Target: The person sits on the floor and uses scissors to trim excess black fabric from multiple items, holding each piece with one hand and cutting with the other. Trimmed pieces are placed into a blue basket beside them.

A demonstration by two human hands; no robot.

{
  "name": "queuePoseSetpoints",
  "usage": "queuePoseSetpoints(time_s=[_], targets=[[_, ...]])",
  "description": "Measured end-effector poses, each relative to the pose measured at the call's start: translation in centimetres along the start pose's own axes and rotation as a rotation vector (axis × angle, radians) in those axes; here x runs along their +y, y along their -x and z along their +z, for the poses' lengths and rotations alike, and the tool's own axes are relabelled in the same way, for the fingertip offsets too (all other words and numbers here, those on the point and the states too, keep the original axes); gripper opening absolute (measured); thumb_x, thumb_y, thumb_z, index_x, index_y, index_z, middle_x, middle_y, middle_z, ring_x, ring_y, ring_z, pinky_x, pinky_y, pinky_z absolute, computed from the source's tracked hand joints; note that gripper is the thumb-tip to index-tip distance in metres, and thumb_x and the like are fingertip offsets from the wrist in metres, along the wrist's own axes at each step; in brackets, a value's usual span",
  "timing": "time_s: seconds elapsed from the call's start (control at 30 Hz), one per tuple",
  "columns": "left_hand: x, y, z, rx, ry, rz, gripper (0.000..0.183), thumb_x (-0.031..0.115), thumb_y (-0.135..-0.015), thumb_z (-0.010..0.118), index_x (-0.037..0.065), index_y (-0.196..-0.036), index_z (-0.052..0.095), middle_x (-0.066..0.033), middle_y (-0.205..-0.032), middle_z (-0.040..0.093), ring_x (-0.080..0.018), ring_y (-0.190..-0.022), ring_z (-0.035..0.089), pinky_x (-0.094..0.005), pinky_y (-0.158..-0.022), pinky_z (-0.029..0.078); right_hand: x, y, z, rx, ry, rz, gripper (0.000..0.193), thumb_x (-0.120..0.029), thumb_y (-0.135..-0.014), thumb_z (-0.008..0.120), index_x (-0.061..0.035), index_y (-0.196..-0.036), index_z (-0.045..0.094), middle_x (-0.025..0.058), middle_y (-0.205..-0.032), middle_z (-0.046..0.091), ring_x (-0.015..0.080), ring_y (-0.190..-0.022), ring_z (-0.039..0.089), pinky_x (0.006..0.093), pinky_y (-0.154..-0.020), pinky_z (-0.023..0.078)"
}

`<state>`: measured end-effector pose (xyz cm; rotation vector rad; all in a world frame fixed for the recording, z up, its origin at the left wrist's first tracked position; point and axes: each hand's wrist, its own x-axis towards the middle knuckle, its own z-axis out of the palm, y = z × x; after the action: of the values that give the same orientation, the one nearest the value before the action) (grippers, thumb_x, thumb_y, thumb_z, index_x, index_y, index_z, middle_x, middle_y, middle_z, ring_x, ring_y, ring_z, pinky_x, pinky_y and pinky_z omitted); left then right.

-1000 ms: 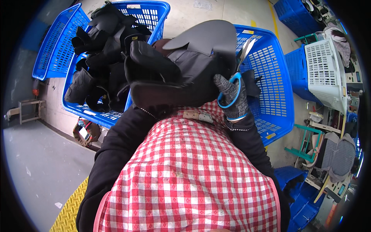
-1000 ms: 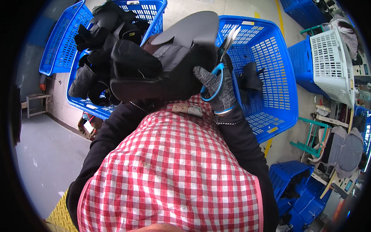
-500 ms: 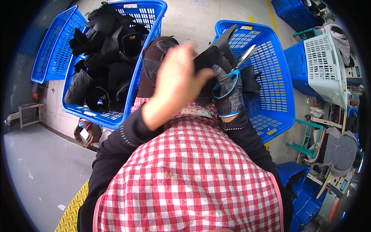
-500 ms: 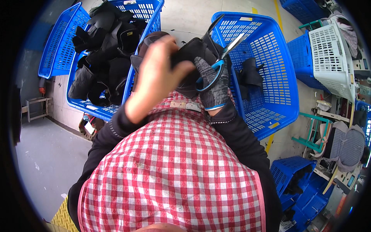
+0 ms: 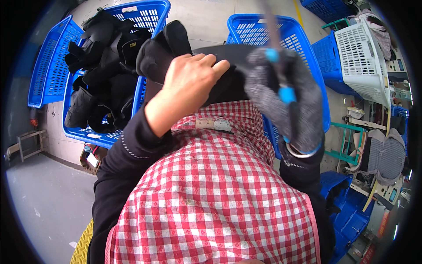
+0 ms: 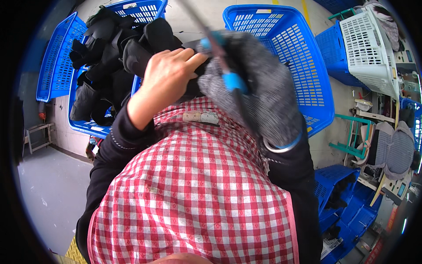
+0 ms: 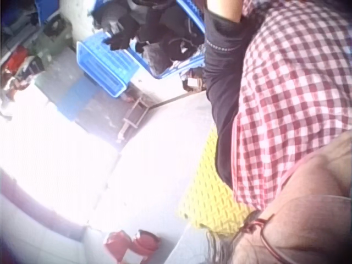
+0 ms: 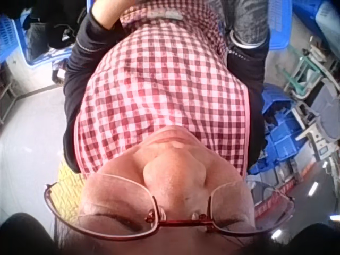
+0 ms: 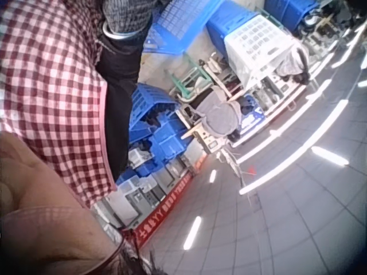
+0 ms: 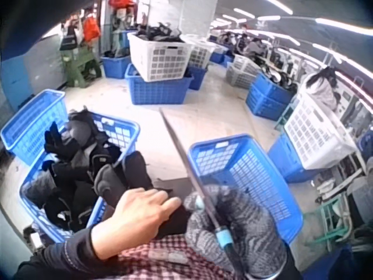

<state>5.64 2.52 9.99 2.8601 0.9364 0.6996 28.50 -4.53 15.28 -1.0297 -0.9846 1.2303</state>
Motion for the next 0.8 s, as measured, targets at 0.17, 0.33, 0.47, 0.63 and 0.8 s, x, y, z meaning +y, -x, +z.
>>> queuePoseSetpoints(time_s=[0.17,0.33,0.47,0.63,0.8], targets=[[-3.2,2.5,-1.4,-0.093,0.325,-0.011,0.031,0.01,-0.076,0.08,0.011,-0.105,0.071,-0.0011,-0.092,0.066,-0.0224,-0.096,0.061,-0.0354,-0.09,0.039,6.3,-2.3,0.8,-0.205,0.46,0.071,0.034,-0.008,-0.094,0.074,-0.0044,-0.127,0.064,0.0027,-0.102,0.069,0.013,-0.088,0.067,0.0254,-0.078,0.055],[-4.7,4.1,-1.4,0.096,0.377,-0.154,0.024,0.013,-0.08,0.081,0.011,-0.103,0.074,0.0007,-0.09,0.067,-0.02,-0.094,0.06,-0.0358,-0.097,0.036,11.6,1.2,1.1,-0.268,0.429,0.155,0.05,-0.003,-0.095,0.072,-0.0039,-0.141,0.053,0.0103,-0.132,0.064,0.0201,-0.119,0.063,0.0311,-0.101,0.052],[-5.3,4.3,-1.1,0.088,0.408,-0.203,0.021,0.016,-0.08,0.083,0.011,-0.099,0.075,0.0008,-0.088,0.068,-0.0197,-0.091,0.06,-0.0358,-0.096,0.037,10.8,2.7,0.8,-0.287,0.327,0.123,0.052,0.003,-0.095,0.069,-0.0041,-0.143,0.052,0.01,-0.134,0.063,0.0199,-0.122,0.063,0.0309,-0.103,0.054],[-5.7,4.6,-0.7,0.103,0.441,-0.216,0.019,0.018,-0.081,0.082,0.01,-0.098,0.076,0.0002,-0.088,0.068,-0.0201,-0.091,0.06,-0.0361,-0.096,0.036,11.0,3.5,2.4,-0.362,0.262,0.289,0.047,0.004,-0.099,0.063,-0.005,-0.143,0.052,0.0146,-0.134,0.062,0.0254,-0.123,0.063,0.0375,-0.102,0.057],[-5.6,4.4,-0.2,0.11,0.428,-0.232,0.019,0.019,-0.084,0.081,0.009,-0.098,0.075,-0.0005,-0.087,0.067,-0.0202,-0.092,0.06,-0.0367,-0.095,0.035,12.8,3.8,2.1,-0.245,-0.536,0.56,0.047,0.005,-0.1,0.06,-0.005,-0.145,0.049,0.0165,-0.14,0.056,0.0265,-0.125,0.063,0.0391,-0.106,0.057]])
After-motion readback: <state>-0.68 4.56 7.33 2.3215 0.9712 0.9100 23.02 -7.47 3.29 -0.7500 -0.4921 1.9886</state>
